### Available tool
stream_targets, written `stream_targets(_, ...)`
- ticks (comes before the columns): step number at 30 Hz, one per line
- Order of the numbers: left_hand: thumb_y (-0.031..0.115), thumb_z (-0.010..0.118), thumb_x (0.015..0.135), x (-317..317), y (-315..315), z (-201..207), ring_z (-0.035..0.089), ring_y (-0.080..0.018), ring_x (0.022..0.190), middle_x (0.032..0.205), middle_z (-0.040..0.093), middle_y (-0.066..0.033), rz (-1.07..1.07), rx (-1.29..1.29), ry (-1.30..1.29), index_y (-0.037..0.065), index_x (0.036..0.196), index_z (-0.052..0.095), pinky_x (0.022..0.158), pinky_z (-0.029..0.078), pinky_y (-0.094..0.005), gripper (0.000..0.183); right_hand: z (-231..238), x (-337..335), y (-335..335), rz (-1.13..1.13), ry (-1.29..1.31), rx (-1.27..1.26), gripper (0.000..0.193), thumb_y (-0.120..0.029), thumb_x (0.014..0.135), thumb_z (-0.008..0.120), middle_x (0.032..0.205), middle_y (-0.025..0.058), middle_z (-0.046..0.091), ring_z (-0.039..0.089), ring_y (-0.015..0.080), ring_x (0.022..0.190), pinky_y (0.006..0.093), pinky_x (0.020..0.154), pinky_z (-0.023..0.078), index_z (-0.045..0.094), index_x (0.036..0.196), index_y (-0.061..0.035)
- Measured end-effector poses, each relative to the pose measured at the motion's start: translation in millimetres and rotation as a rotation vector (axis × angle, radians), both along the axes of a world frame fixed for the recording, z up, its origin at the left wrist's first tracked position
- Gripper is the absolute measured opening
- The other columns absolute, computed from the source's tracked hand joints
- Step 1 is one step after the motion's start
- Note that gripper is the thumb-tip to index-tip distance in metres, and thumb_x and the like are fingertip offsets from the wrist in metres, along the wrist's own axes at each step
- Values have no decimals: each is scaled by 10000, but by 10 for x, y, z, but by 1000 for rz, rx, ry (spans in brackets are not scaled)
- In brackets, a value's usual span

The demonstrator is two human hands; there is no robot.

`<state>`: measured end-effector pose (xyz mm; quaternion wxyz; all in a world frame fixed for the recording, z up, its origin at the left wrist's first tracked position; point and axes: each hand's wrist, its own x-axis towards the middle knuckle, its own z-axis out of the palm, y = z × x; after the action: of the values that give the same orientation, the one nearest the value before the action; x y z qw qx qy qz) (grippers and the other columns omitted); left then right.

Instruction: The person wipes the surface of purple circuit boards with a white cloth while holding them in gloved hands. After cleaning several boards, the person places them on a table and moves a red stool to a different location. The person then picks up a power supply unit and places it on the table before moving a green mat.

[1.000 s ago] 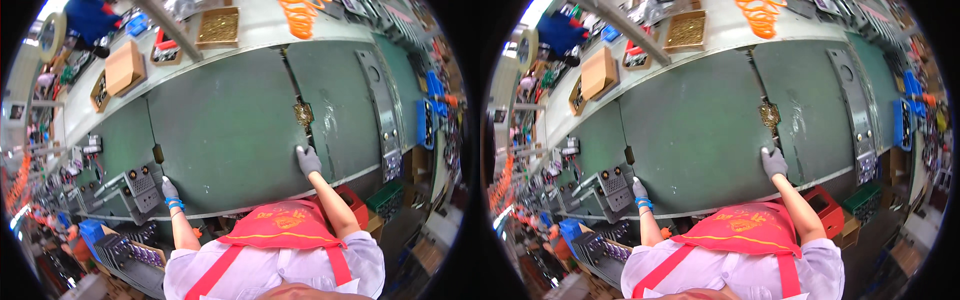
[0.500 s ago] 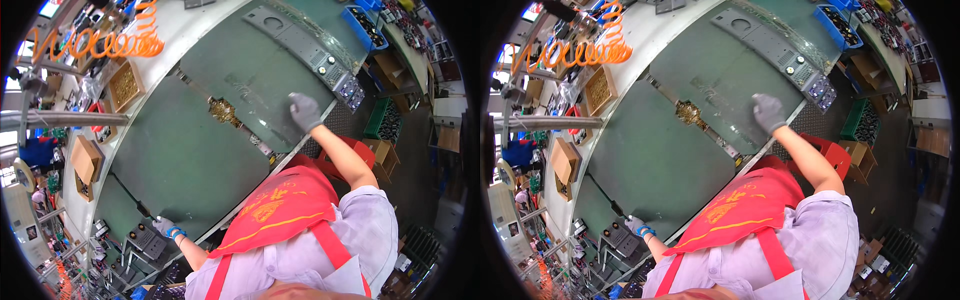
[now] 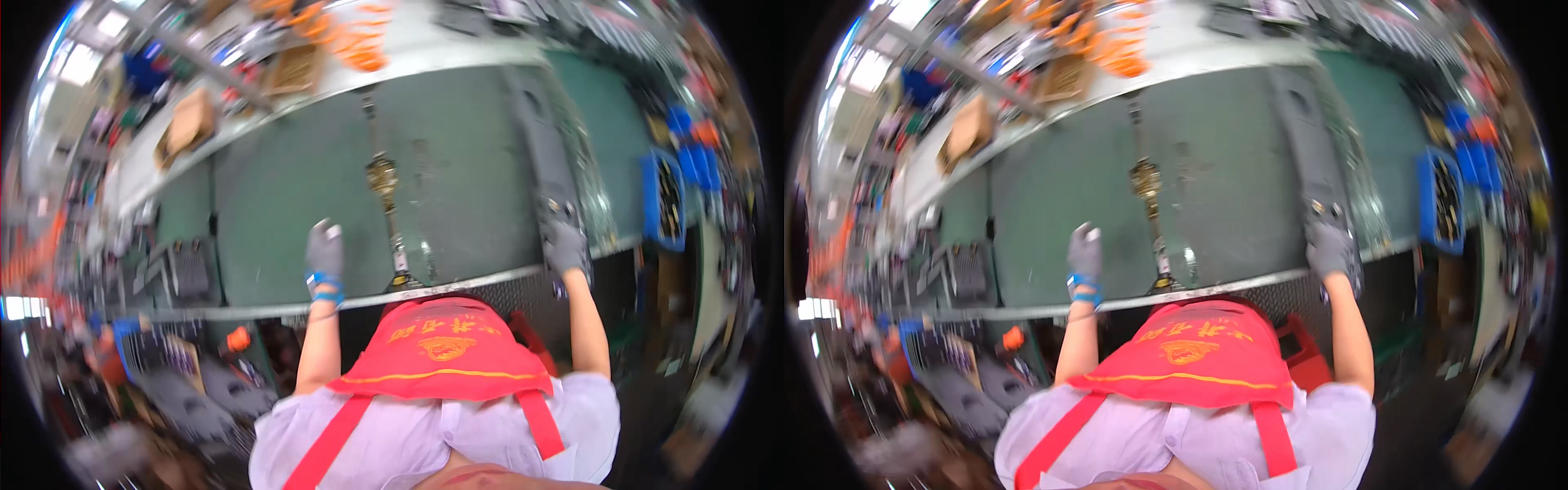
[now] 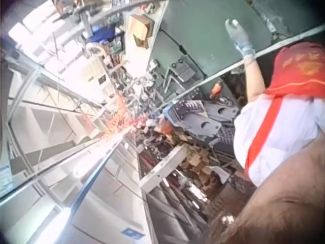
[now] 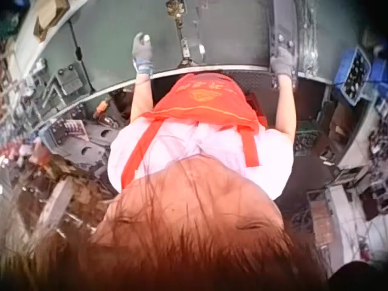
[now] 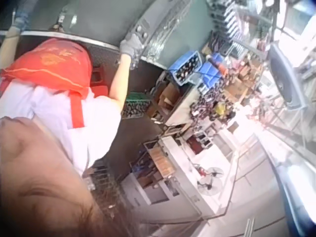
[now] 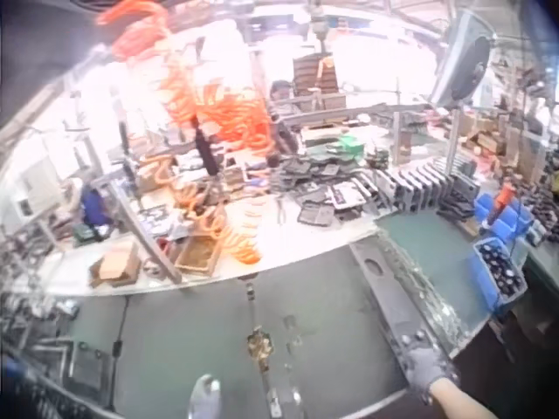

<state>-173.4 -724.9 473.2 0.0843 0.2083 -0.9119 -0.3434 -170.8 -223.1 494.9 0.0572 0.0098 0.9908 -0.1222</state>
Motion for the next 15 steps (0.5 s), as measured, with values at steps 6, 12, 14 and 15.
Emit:
stream_targets(6, 246, 629, 811, 34, 991, 630, 506, -353, 1210, 1288, 539, -163, -436, -163, 109, 62, 1215, 565, 1059, 364, -427, 448, 1312, 285, -256, -71, -320, -906, 490, -124, 661, 581, 938, 63, 630, 583, 136, 815, 284, 759, 483, 591, 1121, 45)
stream_targets(12, 259, 618, 796, -167, 721, 682, 467, -318, 1238, 1338, 504, -101, -685, -692, 878, 87, 1194, 575, 1133, 272, -457, 435, 1236, -200, -515, -71, -824, -1484, 681, -218, 591, 788, 1047, 114, 671, 664, 212, 931, 346, 846, 528, 567, 1176, 52)
stream_targets(14, 219, 616, 777, -139, 212, 910, 492, -309, 1218, 1307, 537, -107, -676, -629, 816, 91, 1184, 580, 1117, 306, -461, 428, 1301, -473, -836, -52, -955, -1392, 709, -228, 596, 793, 1044, 107, 671, 653, 194, 943, 341, 858, 516, 550, 1195, 62)
stream_targets(15, 198, 614, 767, -172, -39, 1085, 504, -304, 1208, 1291, 554, -110, -686, -592, 803, 92, 1179, 583, 1109, 324, -463, 426, 1177, -565, -922, 54, -919, -1297, 716, -236, 602, 793, 1049, 105, 668, 645, 186, 954, 335, 866, 509, 545, 1203, 64)
